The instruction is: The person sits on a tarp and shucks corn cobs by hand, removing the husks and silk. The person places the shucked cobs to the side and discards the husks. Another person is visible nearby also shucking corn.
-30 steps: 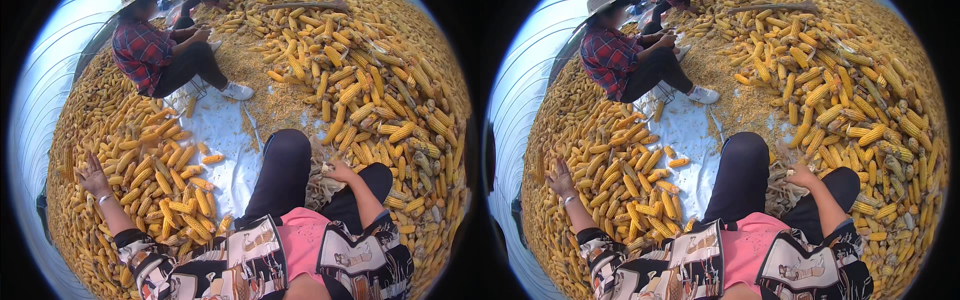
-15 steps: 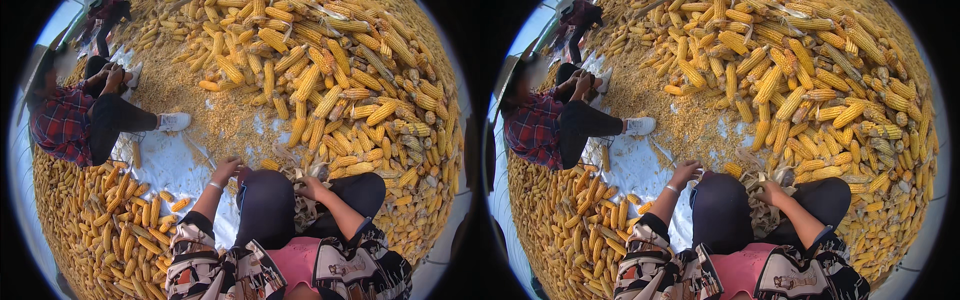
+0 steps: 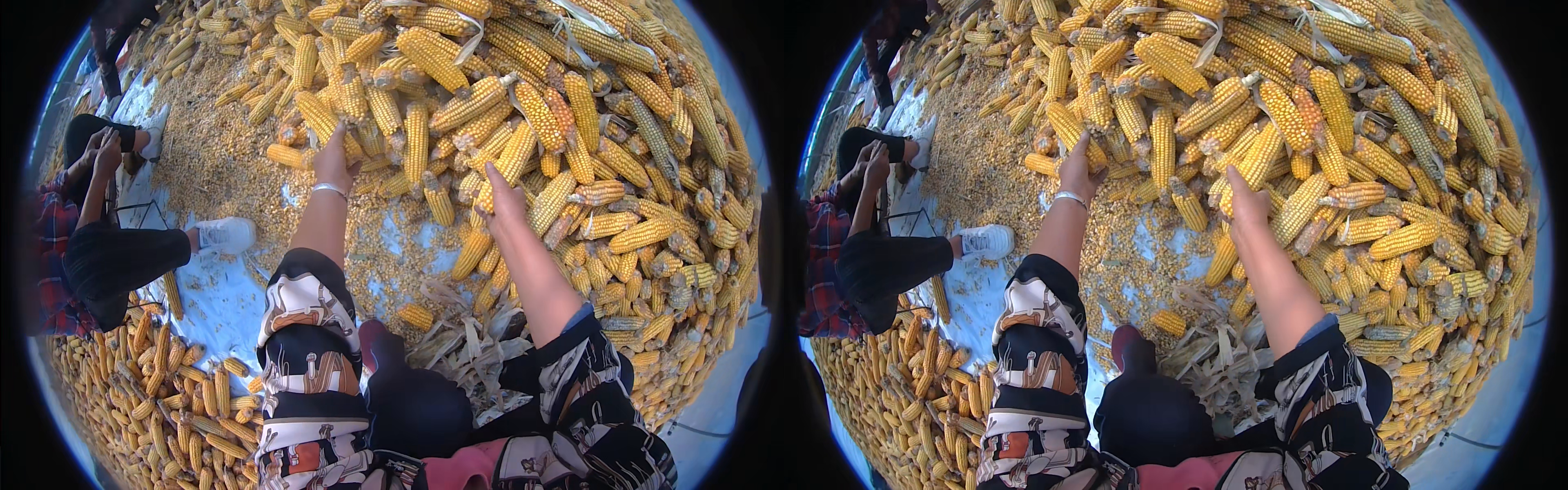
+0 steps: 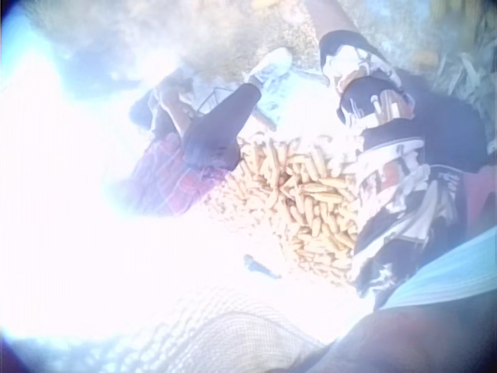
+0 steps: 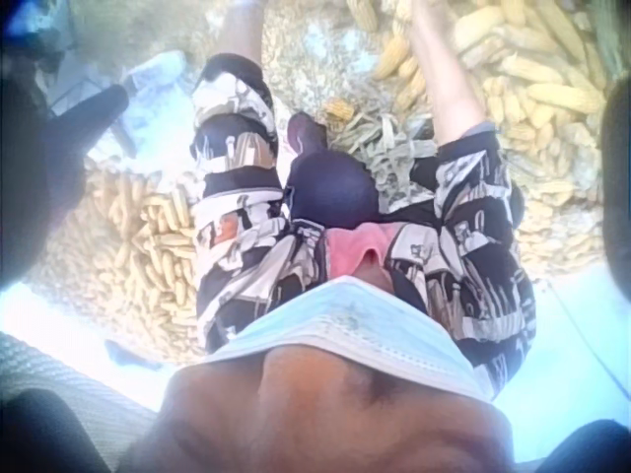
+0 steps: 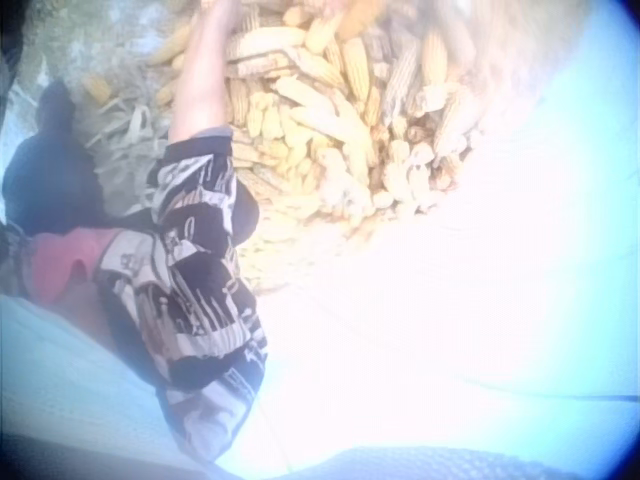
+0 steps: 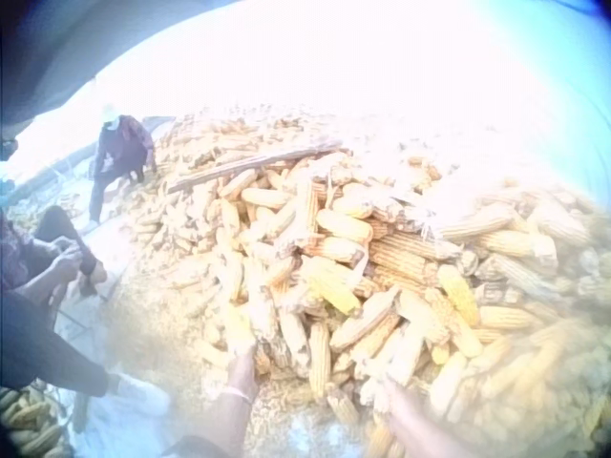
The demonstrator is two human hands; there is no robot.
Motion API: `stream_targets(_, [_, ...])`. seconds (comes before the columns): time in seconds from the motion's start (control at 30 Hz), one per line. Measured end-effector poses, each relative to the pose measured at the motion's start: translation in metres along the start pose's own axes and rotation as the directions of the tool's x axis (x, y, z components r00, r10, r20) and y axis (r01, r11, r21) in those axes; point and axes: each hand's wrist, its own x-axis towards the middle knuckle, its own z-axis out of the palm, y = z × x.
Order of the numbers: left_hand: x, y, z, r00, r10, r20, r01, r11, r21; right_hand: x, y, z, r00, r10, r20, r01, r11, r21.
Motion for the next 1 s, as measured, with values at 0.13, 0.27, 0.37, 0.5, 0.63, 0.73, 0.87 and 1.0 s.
stream_targets(0.13, [-0.028,-0.026,-0.019,0.991,0.029,0.134,-0.016,0.995,-0.099,0.008,0.048,-0.016,0.858,-0.108,0.503,-0.018,0.971,0.239])
stream_targets(0.27, [-0.06,-0.08,-0.021,0.912,0.093,0.398,-0.13,0.989,0.066,0.024,0.107,0.002,0.717,-0.456,0.528,0.628,0.751,-0.204])
stream_targets(0.37, [-0.04,-0.102,0.001,0.8,0.009,0.599,-0.079,0.993,0.09,0.051,0.122,0.028,0.645,-0.452,0.616,0.628,0.773,-0.09])
stream_targets(0.5, [-0.023,-0.117,0.02,0.808,-0.001,0.589,-0.123,0.978,0.17,0.07,0.118,0.052,0.684,-0.173,0.708,0.432,0.879,-0.202])
stream_targets(0.63, [-0.048,-0.122,0.018,0.857,0.03,0.514,-0.139,0.975,0.174,0.049,0.121,0.042,0.641,-0.306,0.704,0.479,0.876,-0.055])
stream_targets(0.73, [-0.076,-0.128,0.006,0.832,-0.091,0.547,0.035,0.993,0.112,0.023,0.137,0.015,0.672,-0.292,0.68,0.234,0.956,0.179])
stream_targets(0.87, [-0.102,-0.151,-0.029,0.776,-0.226,0.589,0.168,0.974,0.153,0.002,0.163,-0.028,0.689,0.047,0.723,-0.218,0.965,0.145])
stream_targets(1.0, [-0.115,-0.182,-0.07,0.816,-0.255,0.519,0.273,0.961,0.042,-0.01,0.185,-0.049,0.667,0.069,0.742,-0.312,0.93,0.195])
